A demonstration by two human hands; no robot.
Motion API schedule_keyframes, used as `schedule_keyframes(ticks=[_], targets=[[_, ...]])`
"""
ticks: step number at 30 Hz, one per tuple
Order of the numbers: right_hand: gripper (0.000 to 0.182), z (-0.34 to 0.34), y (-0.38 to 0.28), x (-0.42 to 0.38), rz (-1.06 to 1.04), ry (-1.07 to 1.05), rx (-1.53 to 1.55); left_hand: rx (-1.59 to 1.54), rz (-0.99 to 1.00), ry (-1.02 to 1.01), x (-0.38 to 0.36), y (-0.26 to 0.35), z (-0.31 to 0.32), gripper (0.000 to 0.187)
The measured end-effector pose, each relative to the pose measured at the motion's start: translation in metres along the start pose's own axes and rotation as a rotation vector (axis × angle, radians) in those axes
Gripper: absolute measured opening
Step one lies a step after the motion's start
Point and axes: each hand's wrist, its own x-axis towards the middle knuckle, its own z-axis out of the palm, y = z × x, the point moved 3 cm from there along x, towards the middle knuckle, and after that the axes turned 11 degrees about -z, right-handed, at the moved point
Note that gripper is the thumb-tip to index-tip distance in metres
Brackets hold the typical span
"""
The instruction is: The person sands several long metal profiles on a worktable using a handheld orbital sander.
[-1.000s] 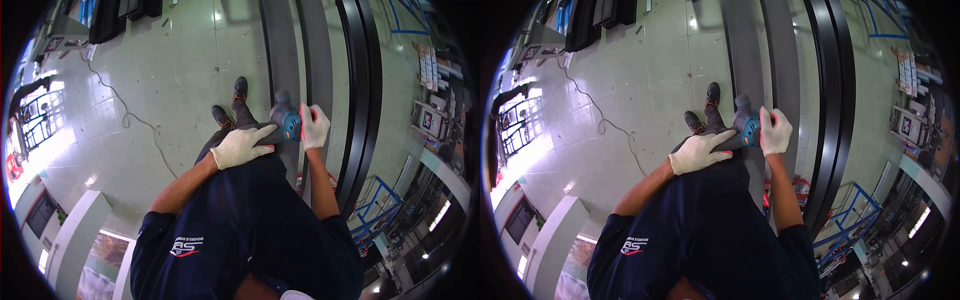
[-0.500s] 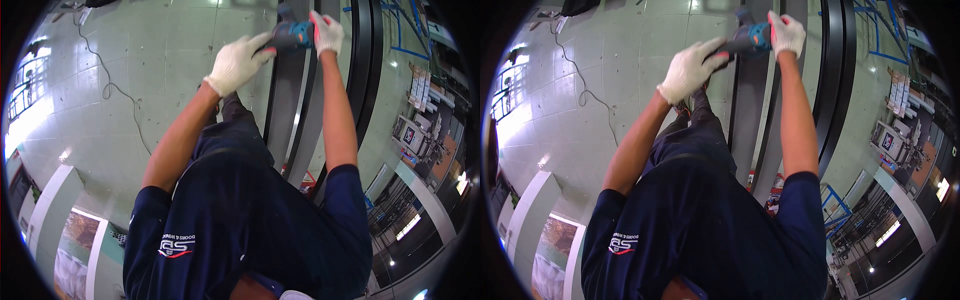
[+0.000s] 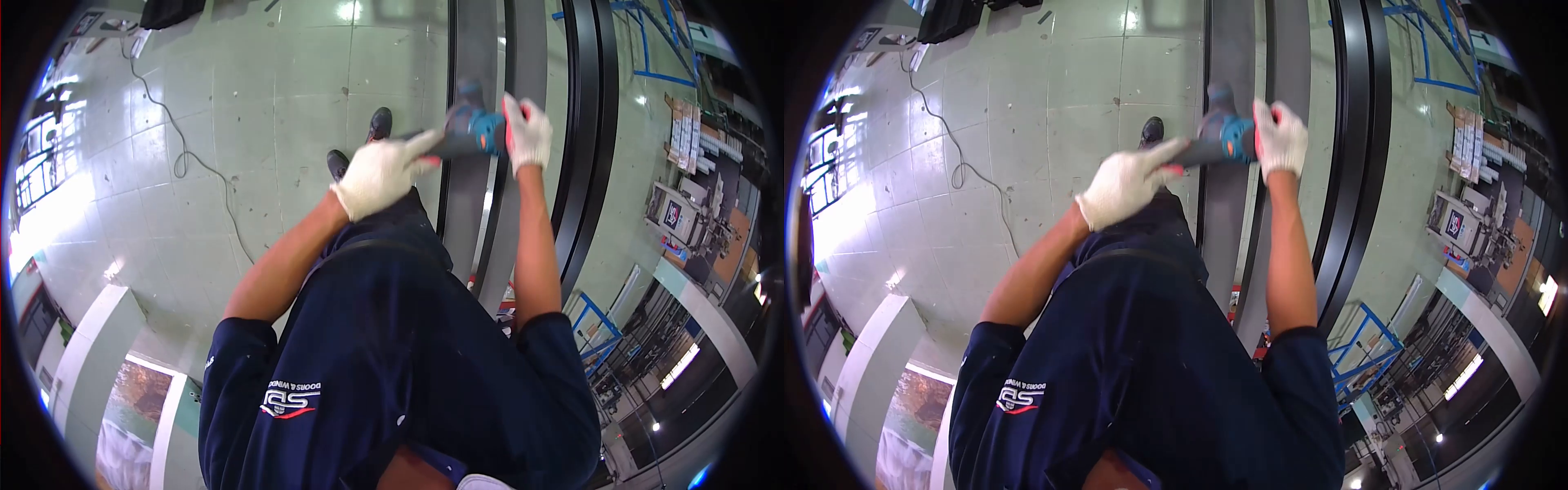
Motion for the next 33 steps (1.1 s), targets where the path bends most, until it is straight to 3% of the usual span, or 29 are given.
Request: schedule_keyframes(ticks=[4,6,7,10,14,16,18,20,21,22,25,28,30,33], targets=[[0.060,-0.011,0.011,-0.100,0.228,-0.005,0.104,0.021,-0.091,-0.267,-0.047,0.001,0.016,0.055],[0.059,-0.006,0.005,-0.132,0.200,0.110,0.029,0.033,-0.085,-0.288,-0.057,-0.001,0.019,0.055],[0.058,-0.005,0.001,-0.137,0.336,0.097,0.047,0.029,-0.076,-0.284,-0.059,-0.002,0.017,0.054],[0.055,-0.001,0.000,-0.122,0.200,0.118,-0.023,-0.008,-0.041,-0.181,-0.053,-0.004,0.010,0.052],[0.050,0.017,0.005,-0.043,0.227,0.123,0.131,-0.031,0.074,0.027,-0.007,-0.008,-0.003,0.044],[0.046,0.015,-0.021,0.004,0.194,0.122,0.143,-0.007,-0.017,0.025,0.028,-0.007,-0.016,0.047],[0.051,0.028,-0.006,0.063,0.107,0.141,0.079,0.006,0.010,0.187,0.063,-0.010,-0.026,0.049],[0.055,0.037,-0.010,0.111,0.065,0.138,0.173,-0.050,-0.020,0.225,0.090,-0.007,-0.040,0.046],[0.045,0.019,-0.057,0.116,-0.007,0.123,0.096,-0.023,-0.099,0.192,0.101,-0.006,-0.048,0.048],[0.045,0.025,-0.054,0.136,-0.012,0.058,0.085,-0.015,-0.131,0.189,0.105,-0.002,-0.052,0.049],[0.047,0.027,-0.069,0.146,-0.033,0.095,-0.004,0.051,-0.255,0.157,0.112,0.006,-0.062,0.049],[0.050,0.034,-0.060,0.129,-0.096,0.065,-0.073,0.010,-0.132,0.217,0.099,-0.015,-0.057,0.046],[0.058,0.029,-0.053,0.094,-0.066,0.018,0.083,-0.043,-0.106,0.152,0.074,-0.019,-0.052,0.043],[0.057,0.018,-0.043,0.029,0.041,-0.019,0.037,-0.110,-0.251,-0.015,0.030,-0.015,-0.039,0.044]])
